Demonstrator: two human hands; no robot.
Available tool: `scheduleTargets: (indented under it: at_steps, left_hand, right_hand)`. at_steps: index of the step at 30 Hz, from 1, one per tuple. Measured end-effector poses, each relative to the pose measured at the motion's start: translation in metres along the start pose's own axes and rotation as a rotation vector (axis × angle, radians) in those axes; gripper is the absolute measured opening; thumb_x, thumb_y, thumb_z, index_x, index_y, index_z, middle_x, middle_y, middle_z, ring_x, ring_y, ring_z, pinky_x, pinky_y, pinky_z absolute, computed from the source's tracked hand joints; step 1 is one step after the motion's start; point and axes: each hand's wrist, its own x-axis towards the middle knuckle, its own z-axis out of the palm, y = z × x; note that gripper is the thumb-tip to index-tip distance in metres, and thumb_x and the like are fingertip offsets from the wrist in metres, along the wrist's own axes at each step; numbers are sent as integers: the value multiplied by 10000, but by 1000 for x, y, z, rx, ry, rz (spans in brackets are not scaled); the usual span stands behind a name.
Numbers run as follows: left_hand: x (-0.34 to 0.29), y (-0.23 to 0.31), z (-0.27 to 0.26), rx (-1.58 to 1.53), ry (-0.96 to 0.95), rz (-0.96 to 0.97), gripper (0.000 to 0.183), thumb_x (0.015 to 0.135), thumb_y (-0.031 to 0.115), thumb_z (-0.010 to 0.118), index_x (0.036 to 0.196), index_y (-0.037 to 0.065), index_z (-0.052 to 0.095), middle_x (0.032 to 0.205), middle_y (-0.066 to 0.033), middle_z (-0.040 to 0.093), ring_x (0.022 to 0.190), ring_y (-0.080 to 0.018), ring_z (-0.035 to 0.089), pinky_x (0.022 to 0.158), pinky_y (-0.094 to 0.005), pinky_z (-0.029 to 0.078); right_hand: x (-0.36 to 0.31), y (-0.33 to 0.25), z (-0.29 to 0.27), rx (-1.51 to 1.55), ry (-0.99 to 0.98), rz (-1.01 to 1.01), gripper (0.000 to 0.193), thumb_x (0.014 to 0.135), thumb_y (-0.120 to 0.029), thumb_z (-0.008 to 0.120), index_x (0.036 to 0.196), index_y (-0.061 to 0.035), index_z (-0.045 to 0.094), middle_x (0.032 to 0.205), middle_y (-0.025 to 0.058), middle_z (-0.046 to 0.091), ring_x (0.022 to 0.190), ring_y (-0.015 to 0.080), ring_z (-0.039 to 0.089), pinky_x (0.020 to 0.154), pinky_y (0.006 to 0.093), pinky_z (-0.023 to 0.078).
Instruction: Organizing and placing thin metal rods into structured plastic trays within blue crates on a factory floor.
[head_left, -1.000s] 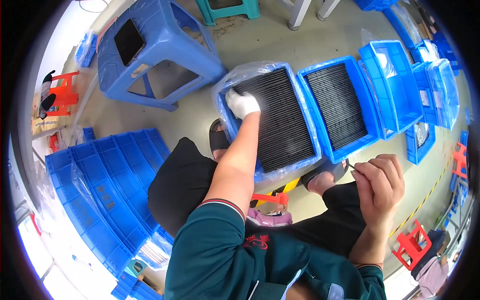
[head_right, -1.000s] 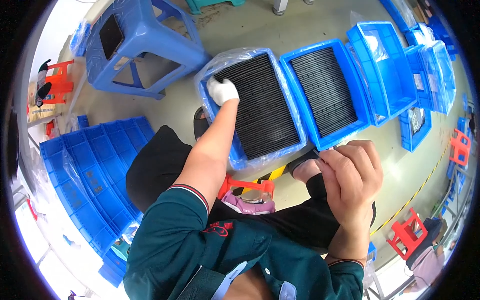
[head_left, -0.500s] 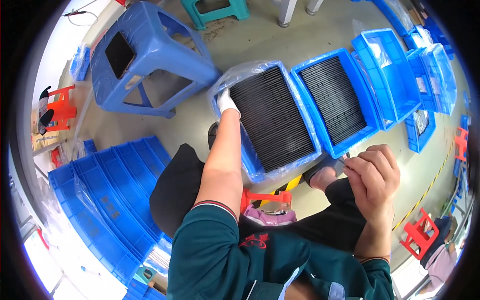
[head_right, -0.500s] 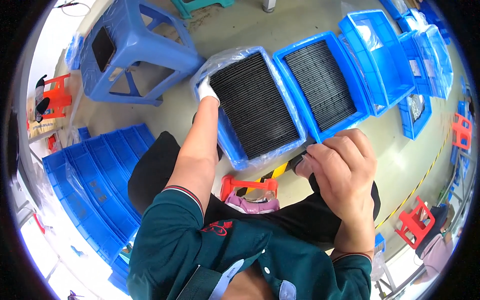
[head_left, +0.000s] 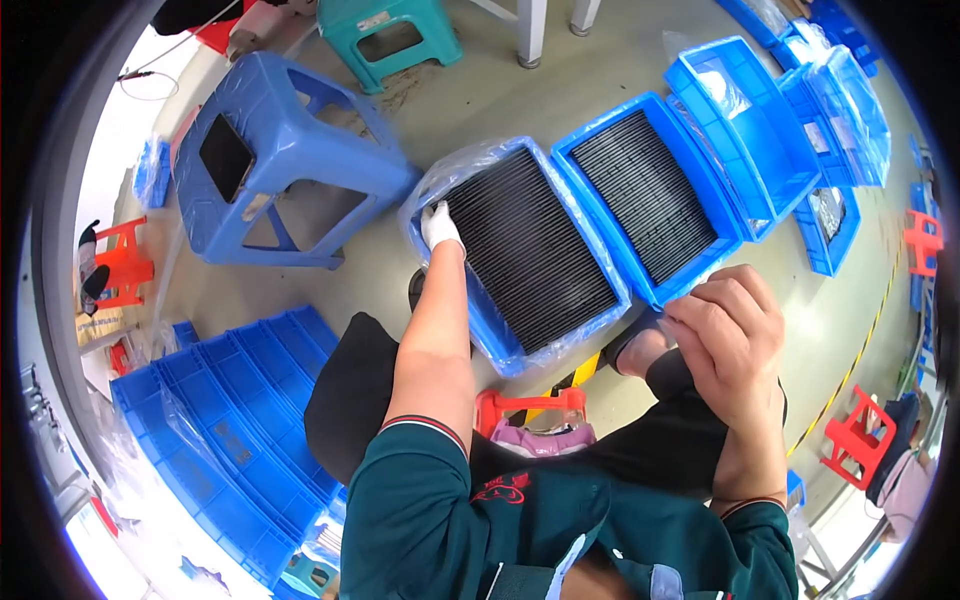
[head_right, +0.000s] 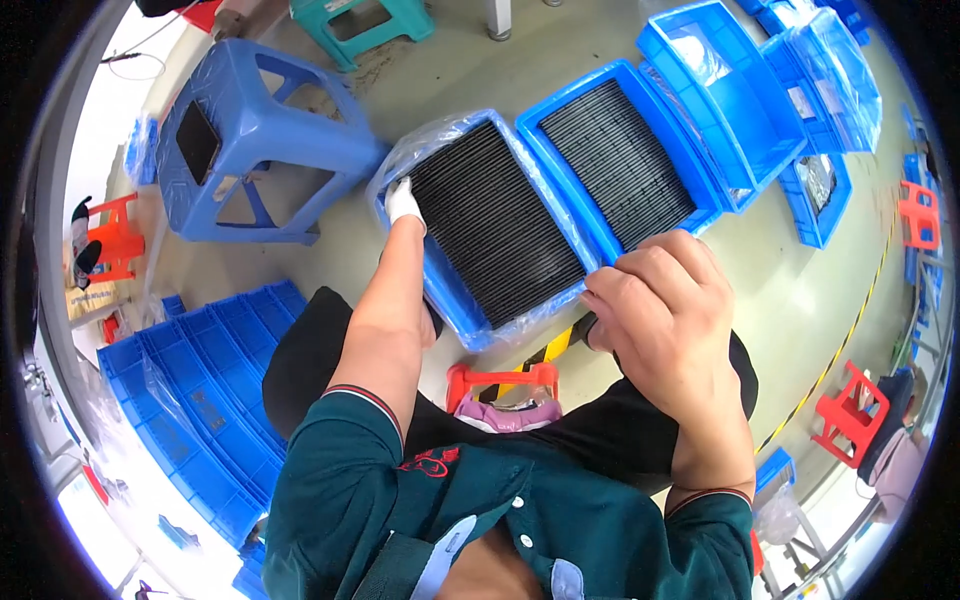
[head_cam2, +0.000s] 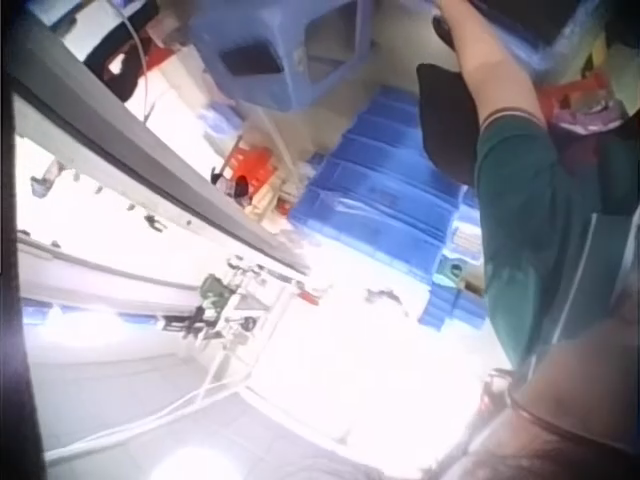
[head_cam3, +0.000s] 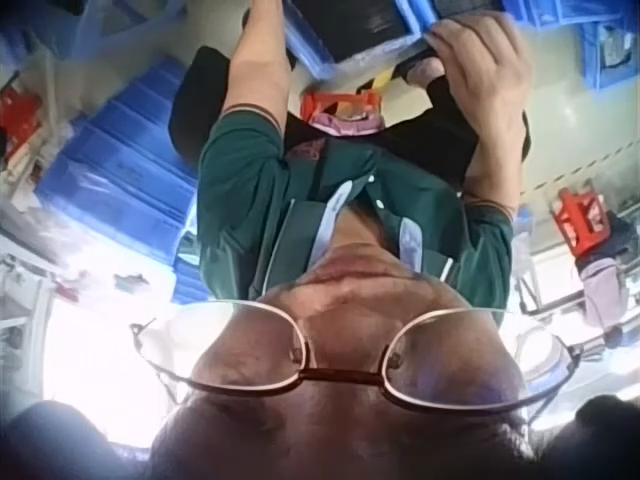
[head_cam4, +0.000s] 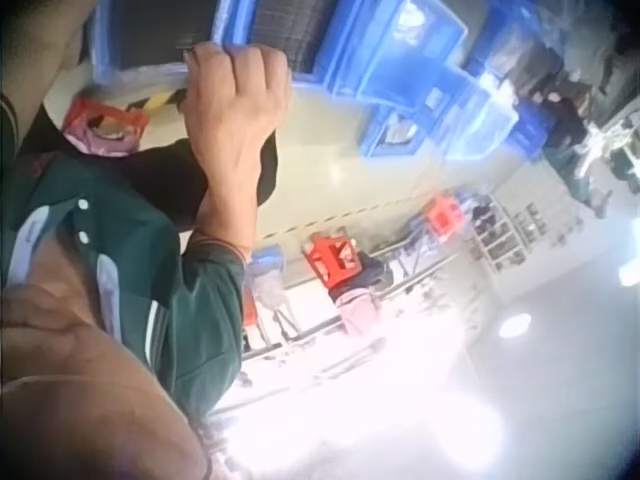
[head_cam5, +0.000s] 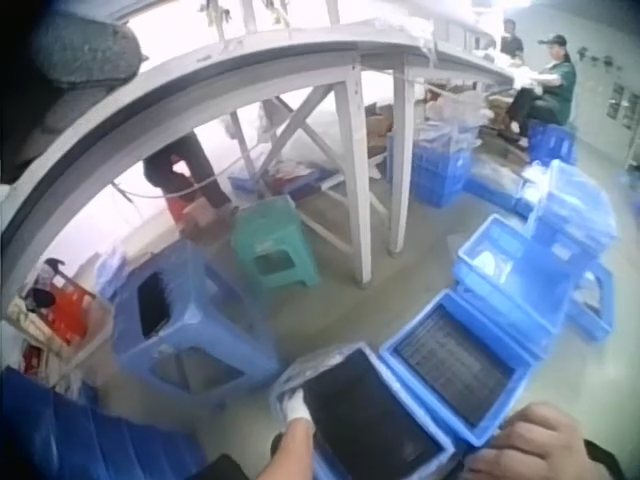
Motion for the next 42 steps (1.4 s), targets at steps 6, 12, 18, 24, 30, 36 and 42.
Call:
scheduleTargets:
  at_steps: [6,12,18,24,30,36,42]
  left_hand:
    - [-24,11,26,6,22,-59,461,848,126,596,1268,-41,503,1227,-158,582,1015,-273,595,901,-352,453]
    - [-41,32,31,-333,-229,-424,473,926,288,425,1312,29,513,1319,-157,537,1217,-345,490,1038,-468,373]
    - [-56,40,50,50,220,-171,403,867,262,588,1135,-38,618,1176,-171,627,996,-307,623,879,-377,491]
    - [-141,39,137,663,113,779,364,731,107,588,1044,-75,612,1069,-261,626,1021,-391,585,927,-447,434]
    - [-234,-20,234,1073,-568,917,506,745,258,662,1177,15,562,1168,-202,571,1101,-358,529,976,-425,414]
    - [-254,-56,313,1631,-730,757,455,775,190,600,1155,-34,490,1101,-203,568,1005,-334,616,836,-410,528]
    - [-253,-99,371,2069,-606,796,686,766,315,625,1264,-116,434,1139,-302,528,919,-406,636,632,-464,569]
  right_hand:
    - [-25,15,-21,-39,26,72,218,610,-43,719,807,-49,626,759,67,582,706,252,559,603,347,467]
    - [-48,28,-35,-74,97,103,232,576,-55,722,784,-80,623,754,44,576,712,216,565,594,335,468]
    - [-69,44,-71,-98,247,282,198,621,11,720,799,-29,642,766,74,593,712,245,574,611,338,469]
    - [-93,50,-98,5,551,519,113,730,86,672,816,21,638,768,63,594,739,150,565,656,253,432]
    - [-110,53,-102,70,684,870,96,716,73,639,796,27,611,765,67,584,724,157,542,679,246,410]
    - [-136,72,-108,-10,603,816,137,642,18,639,776,26,609,723,104,544,700,217,498,664,304,387]
    - [-148,90,-110,2,514,830,134,642,-39,651,758,4,601,674,91,500,655,214,456,591,319,353]
